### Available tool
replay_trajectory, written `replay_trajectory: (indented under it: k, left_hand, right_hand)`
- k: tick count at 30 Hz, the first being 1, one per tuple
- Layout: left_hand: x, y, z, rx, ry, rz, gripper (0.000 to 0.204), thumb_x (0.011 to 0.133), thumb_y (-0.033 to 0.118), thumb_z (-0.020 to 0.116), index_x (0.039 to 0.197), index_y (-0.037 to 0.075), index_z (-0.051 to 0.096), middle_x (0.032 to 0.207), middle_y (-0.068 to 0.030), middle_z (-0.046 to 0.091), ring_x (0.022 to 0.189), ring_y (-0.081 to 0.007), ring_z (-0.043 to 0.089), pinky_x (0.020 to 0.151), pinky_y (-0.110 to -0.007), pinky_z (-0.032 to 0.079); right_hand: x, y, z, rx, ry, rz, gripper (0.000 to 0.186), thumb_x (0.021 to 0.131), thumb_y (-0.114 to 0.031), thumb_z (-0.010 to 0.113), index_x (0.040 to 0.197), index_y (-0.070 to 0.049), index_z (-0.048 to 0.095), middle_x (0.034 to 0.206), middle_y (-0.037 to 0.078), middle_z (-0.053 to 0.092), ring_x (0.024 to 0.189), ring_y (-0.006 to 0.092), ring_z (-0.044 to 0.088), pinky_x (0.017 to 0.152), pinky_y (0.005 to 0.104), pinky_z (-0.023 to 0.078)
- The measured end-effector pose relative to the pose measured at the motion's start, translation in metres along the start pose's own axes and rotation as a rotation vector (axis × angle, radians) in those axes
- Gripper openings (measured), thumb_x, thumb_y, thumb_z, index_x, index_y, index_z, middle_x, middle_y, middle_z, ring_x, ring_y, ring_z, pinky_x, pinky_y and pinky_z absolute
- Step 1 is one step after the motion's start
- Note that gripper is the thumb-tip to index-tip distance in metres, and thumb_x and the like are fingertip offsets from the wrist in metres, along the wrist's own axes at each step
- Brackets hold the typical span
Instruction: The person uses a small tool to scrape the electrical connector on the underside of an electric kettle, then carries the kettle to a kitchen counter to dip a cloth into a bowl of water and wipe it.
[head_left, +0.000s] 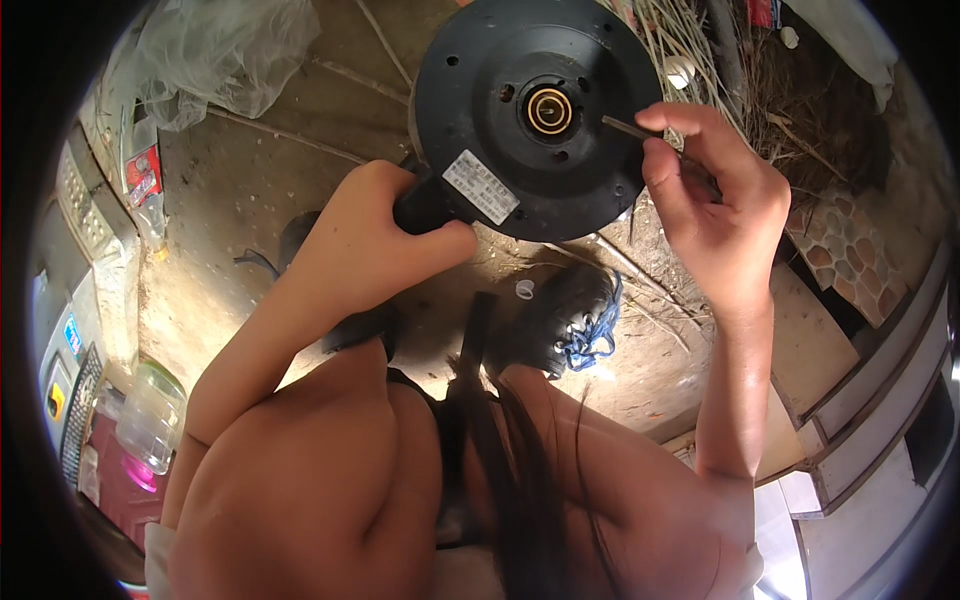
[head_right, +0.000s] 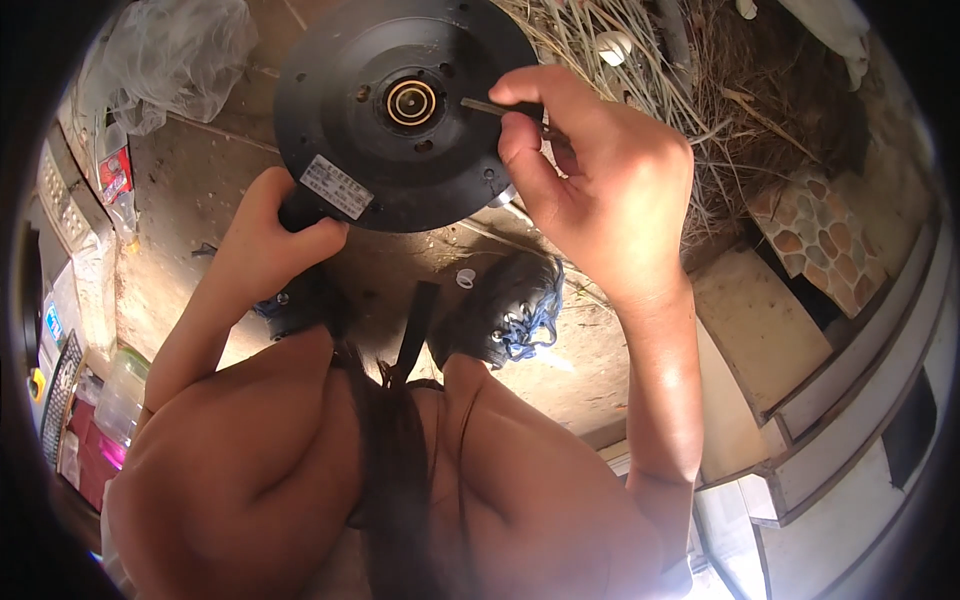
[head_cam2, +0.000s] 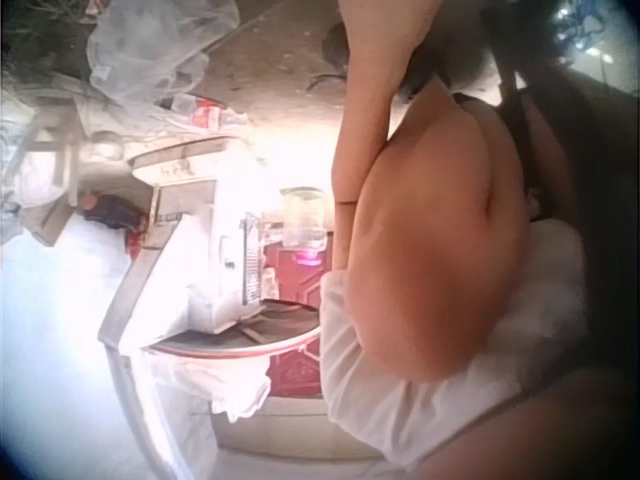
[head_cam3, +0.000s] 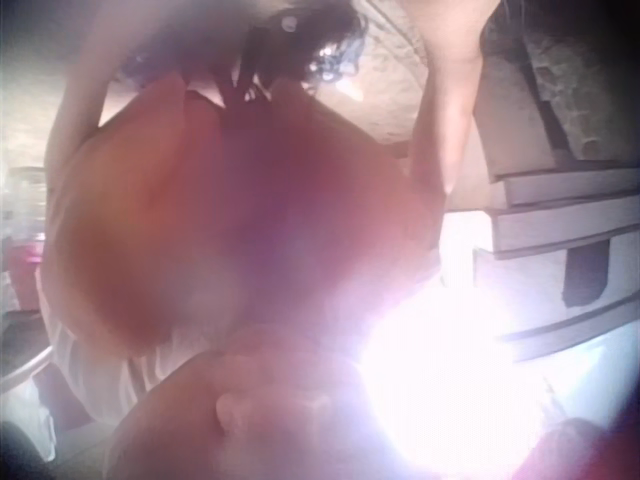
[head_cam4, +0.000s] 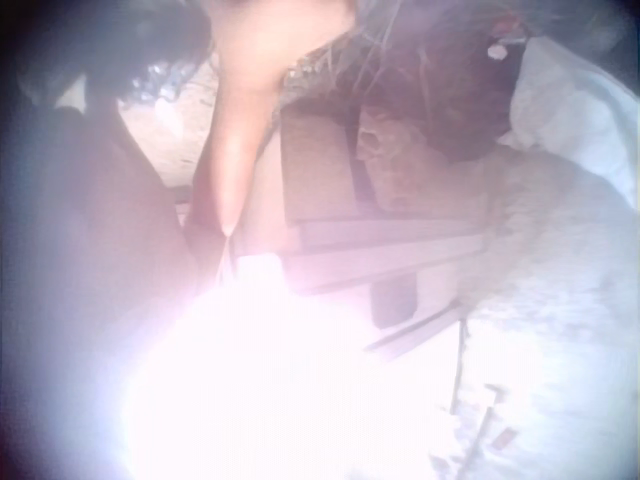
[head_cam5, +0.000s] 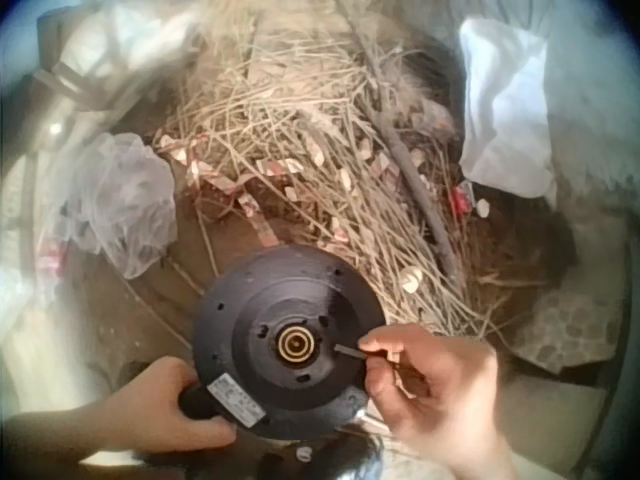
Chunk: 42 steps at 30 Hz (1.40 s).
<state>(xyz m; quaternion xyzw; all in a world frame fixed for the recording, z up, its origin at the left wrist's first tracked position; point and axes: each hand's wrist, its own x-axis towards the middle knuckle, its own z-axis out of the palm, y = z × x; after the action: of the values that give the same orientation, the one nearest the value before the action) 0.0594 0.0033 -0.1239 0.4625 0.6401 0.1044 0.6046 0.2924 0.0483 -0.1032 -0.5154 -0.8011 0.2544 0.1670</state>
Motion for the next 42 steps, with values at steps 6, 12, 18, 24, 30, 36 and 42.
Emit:
replay_trajectory:
  k: [6, 12, 18, 24, 30, 36, 42]
  left_hand:
    - [0.001, 0.006, -0.001, -0.049, -0.06, -0.037, 0.035, 0.062, 0.026, 0.063, 0.063, -0.007, 0.053, 0.049, -0.0103, 0.047, 0.047, -0.0135, 0.045, 0.048, -0.03, 0.039]
    - [0.003, 0.02, 0.002, 0.019, -0.063, 0.014, 0.032, 0.062, 0.025, 0.063, 0.067, -0.006, 0.056, 0.052, -0.0109, 0.051, 0.048, -0.0171, 0.05, 0.049, -0.031, 0.041]
    - [0.005, 0.021, 0.003, 0.052, -0.095, 0.023, 0.033, 0.061, 0.027, 0.064, 0.068, -0.005, 0.058, 0.054, -0.0142, 0.053, 0.048, -0.0229, 0.052, 0.052, -0.033, 0.043]
    - [0.007, 0.031, 0.003, 0.162, -0.111, -0.027, 0.035, 0.058, 0.03, 0.065, 0.064, -0.004, 0.058, 0.054, -0.0168, 0.054, 0.051, -0.0286, 0.054, 0.053, -0.036, 0.044]
    - [0.007, 0.029, 0.002, 0.166, -0.099, 0.012, 0.035, 0.059, 0.03, 0.065, 0.067, -0.004, 0.06, 0.056, -0.0169, 0.055, 0.053, -0.0295, 0.056, 0.054, -0.036, 0.045]
    - [0.006, 0.024, 0.003, 0.16, -0.061, 0.055, 0.035, 0.059, 0.03, 0.065, 0.069, -0.003, 0.061, 0.056, -0.0168, 0.056, 0.053, -0.0281, 0.056, 0.055, -0.035, 0.045]
    - [0.006, 0.025, 0.004, 0.159, -0.071, 0.052, 0.034, 0.06, 0.029, 0.065, 0.068, -0.004, 0.06, 0.054, -0.0156, 0.054, 0.05, -0.025, 0.054, 0.053, -0.034, 0.044]
  right_hand:
    - [0.012, 0.0, 0.011, -0.093, 0.063, -0.071, 0.008, 0.074, -0.005, 0.065, 0.081, -0.009, 0.065, 0.051, -0.002, 0.052, 0.043, 0.0075, 0.045, 0.04, 0.0224, 0.033]
    - [0.023, -0.003, -0.002, -0.319, -0.027, -0.265, 0.008, 0.069, -0.009, 0.066, 0.077, -0.013, 0.064, 0.055, 0.001, 0.055, 0.046, 0.0162, 0.053, 0.043, 0.0284, 0.039]
    - [0.04, -0.013, -0.014, -0.554, -0.234, -0.439, 0.009, 0.068, -0.007, 0.065, 0.077, -0.01, 0.062, 0.06, 0.004, 0.056, 0.055, 0.0219, 0.055, 0.05, 0.0326, 0.042]
    - [0.06, -0.015, -0.022, -0.498, -0.434, -0.469, 0.009, 0.067, -0.005, 0.064, 0.075, -0.007, 0.06, 0.058, 0.009, 0.053, 0.057, 0.0251, 0.056, 0.053, 0.0353, 0.043]
    - [0.048, 0.002, -0.018, -0.184, -0.395, -0.32, 0.006, 0.071, 0.0, 0.06, 0.077, -0.003, 0.06, 0.053, 0.008, 0.051, 0.043, 0.0201, 0.05, 0.043, 0.0295, 0.036]
    - [0.034, -0.005, -0.009, 0.045, -0.406, 0.025, 0.006, 0.071, -0.001, 0.061, 0.077, -0.002, 0.06, 0.052, 0.005, 0.048, 0.041, 0.0113, 0.044, 0.041, 0.024, 0.031]
    - [0.048, 0.001, -0.025, -0.346, -0.243, -0.41, 0.009, 0.071, -0.002, 0.064, 0.078, -0.007, 0.062, 0.059, 0.005, 0.055, 0.05, 0.0199, 0.053, 0.048, 0.0301, 0.04]
